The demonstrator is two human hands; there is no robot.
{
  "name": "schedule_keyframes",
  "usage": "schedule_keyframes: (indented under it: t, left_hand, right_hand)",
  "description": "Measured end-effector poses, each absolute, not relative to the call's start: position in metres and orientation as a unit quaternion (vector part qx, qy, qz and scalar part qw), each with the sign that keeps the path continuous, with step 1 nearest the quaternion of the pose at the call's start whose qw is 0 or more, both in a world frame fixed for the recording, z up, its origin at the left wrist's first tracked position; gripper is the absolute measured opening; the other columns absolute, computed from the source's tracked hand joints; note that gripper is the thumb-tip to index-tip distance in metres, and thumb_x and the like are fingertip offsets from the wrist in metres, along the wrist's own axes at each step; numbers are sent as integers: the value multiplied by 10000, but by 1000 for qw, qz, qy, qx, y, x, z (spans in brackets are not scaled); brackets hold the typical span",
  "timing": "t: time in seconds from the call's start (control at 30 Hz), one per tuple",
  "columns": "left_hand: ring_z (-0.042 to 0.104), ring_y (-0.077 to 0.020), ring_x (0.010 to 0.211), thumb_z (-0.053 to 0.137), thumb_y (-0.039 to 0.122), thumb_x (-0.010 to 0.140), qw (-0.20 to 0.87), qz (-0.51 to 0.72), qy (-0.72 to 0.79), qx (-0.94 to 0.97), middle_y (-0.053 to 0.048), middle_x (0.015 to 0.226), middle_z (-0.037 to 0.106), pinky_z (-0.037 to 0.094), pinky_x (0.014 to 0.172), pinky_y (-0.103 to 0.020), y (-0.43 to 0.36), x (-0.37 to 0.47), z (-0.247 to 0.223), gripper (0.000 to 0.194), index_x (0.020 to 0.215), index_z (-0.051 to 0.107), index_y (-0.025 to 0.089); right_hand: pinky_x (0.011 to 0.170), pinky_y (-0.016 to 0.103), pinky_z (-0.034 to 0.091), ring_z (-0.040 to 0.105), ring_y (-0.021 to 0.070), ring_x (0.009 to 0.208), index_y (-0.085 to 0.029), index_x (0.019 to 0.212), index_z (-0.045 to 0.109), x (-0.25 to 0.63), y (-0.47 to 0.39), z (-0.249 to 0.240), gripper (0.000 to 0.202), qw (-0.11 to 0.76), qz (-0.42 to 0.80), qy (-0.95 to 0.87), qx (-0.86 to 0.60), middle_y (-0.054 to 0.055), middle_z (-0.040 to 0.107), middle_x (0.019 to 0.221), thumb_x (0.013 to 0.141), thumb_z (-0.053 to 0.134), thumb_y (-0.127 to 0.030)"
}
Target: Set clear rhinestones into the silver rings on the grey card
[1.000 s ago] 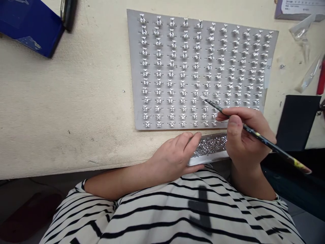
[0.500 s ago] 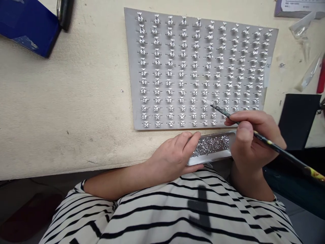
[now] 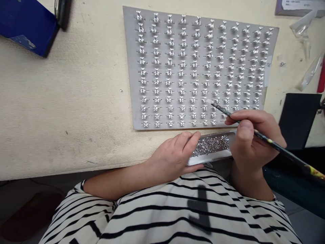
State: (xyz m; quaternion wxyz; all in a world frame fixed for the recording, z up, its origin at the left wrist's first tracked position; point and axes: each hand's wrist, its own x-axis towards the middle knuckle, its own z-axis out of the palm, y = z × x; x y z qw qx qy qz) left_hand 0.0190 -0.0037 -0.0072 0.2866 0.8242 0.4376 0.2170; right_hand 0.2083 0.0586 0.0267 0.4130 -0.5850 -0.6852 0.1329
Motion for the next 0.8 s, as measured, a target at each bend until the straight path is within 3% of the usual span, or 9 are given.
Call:
schedule_keyframes:
  t: [0.5, 0.8]
  left_hand:
    - [664, -252, 998, 759, 532, 843, 283, 233, 435, 823, -170, 1162, 623, 611, 797, -329, -2, 19, -7, 838, 1405, 421, 10]
    - [663, -270, 978, 741, 533, 855, 290, 245, 435, 817, -186, 1152, 614, 627, 741, -358, -3, 19, -8, 828, 1412, 394, 26]
  right_hand:
    - [707, 387, 530, 665, 150, 723, -271, 914, 719, 209, 58, 28, 183, 400, 138, -682, -596, -23, 697, 766, 910, 539, -237]
    - [665, 404, 529, 664, 160, 682, -279, 871, 742, 214, 60, 33, 180, 467, 103, -634, -607, -29, 704, 750, 880, 564, -299]
